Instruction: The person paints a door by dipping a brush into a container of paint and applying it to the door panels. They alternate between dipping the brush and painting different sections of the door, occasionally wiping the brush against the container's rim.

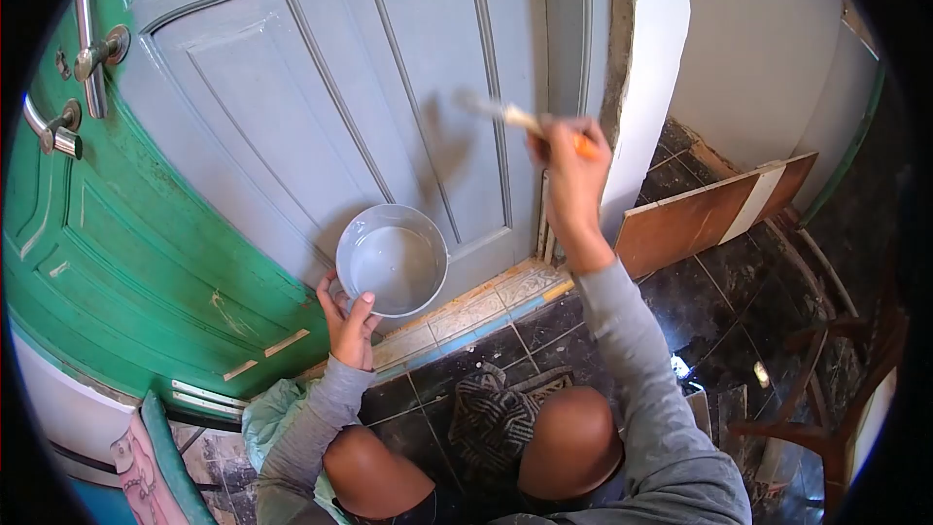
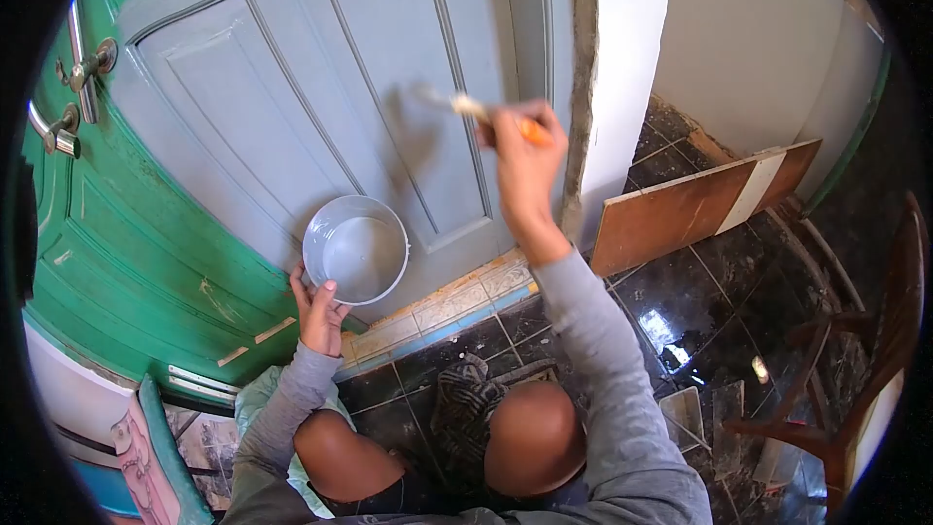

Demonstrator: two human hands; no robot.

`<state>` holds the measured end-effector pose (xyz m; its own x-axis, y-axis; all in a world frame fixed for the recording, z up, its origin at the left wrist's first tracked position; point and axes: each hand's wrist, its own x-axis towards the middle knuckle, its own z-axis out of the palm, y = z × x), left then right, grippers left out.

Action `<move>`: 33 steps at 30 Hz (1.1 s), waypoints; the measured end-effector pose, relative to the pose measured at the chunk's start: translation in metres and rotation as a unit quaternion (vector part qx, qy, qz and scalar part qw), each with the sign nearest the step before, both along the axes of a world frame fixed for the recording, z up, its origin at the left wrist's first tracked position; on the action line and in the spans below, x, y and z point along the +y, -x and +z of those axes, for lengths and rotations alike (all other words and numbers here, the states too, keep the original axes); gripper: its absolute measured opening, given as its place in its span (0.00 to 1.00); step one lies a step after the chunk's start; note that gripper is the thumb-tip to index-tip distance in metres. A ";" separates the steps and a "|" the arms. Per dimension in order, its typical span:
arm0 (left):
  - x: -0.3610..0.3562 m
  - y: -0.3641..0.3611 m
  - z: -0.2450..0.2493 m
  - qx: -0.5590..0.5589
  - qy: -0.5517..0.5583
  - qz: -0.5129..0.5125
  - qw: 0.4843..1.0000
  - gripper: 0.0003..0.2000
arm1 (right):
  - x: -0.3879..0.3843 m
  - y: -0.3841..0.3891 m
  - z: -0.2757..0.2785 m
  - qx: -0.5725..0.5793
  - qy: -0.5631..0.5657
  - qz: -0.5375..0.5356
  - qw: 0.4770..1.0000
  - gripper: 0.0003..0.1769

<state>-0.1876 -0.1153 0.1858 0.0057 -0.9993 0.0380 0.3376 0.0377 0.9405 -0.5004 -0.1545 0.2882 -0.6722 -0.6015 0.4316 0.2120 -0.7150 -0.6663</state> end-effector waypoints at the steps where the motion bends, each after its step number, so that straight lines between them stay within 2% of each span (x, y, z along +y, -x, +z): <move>1: 0.001 -0.001 0.000 0.002 0.000 -0.001 1.000 0.39 | -0.010 -0.010 0.022 -0.009 0.054 -0.013 0.998 0.09; 4: 0.003 -0.005 0.002 0.003 -0.002 -0.001 1.000 0.39 | -0.029 -0.038 0.059 0.022 0.092 -0.072 0.993 0.12; 7: 0.006 -0.016 0.001 0.005 -0.006 0.001 1.000 0.40 | -0.046 -0.033 -0.025 0.187 -0.034 -0.189 0.963 0.09; 10: 0.003 -0.022 0.001 0.018 -0.006 0.000 1.000 0.40 | -0.021 -0.036 -0.060 0.118 -0.167 -0.129 0.970 0.16; 13: -0.001 -0.029 -0.007 0.023 -0.007 -0.004 1.000 0.41 | -0.041 -0.021 0.005 0.183 -0.085 -0.181 0.963 0.16; 15: -0.001 -0.031 -0.010 0.023 -0.011 -0.004 1.000 0.41 | -0.043 -0.029 0.085 0.182 0.025 -0.204 0.962 0.16; 17: -0.001 -0.034 -0.010 0.028 -0.012 -0.003 1.000 0.41 | -0.040 -0.043 0.140 0.102 0.152 -0.125 0.975 0.16; 20: 0.000 -0.037 -0.006 0.040 -0.005 0.003 0.999 0.40 | -0.049 -0.047 0.091 0.185 0.112 -0.189 0.958 0.14; 22: 0.000 -0.035 -0.004 0.052 0.001 0.003 0.999 0.40 | -0.056 -0.050 0.001 0.211 0.004 -0.208 0.955 0.14; 24: 0.001 -0.033 -0.002 0.063 0.006 0.008 0.998 0.39 | -0.032 -0.057 -0.034 0.144 -0.108 -0.116 0.977 0.14; 27: 0.003 -0.028 0.002 0.065 0.014 -0.016 0.998 0.39 | -0.029 -0.039 0.008 0.321 -0.150 -0.250 0.901 0.14; 29: 0.003 -0.029 -0.001 0.055 0.006 -0.016 0.998 0.40 | -0.044 -0.027 0.076 0.290 -0.072 -0.262 0.917 0.13; 31: 0.001 -0.032 -0.003 0.042 0.011 -0.012 0.999 0.41 | -0.041 -0.030 0.149 0.200 0.045 -0.208 0.957 0.12; 33: 0.002 -0.034 -0.003 0.026 0.021 -0.007 0.999 0.42 | -0.043 -0.030 0.150 0.151 0.091 -0.178 0.968 0.11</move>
<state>-0.1537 -0.1137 0.1830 -0.0047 -0.9969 0.0789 0.3871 0.0709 0.9193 -0.4700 -0.1970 0.4381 -0.6495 -0.2513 0.7176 -0.2541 -0.8178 -0.5164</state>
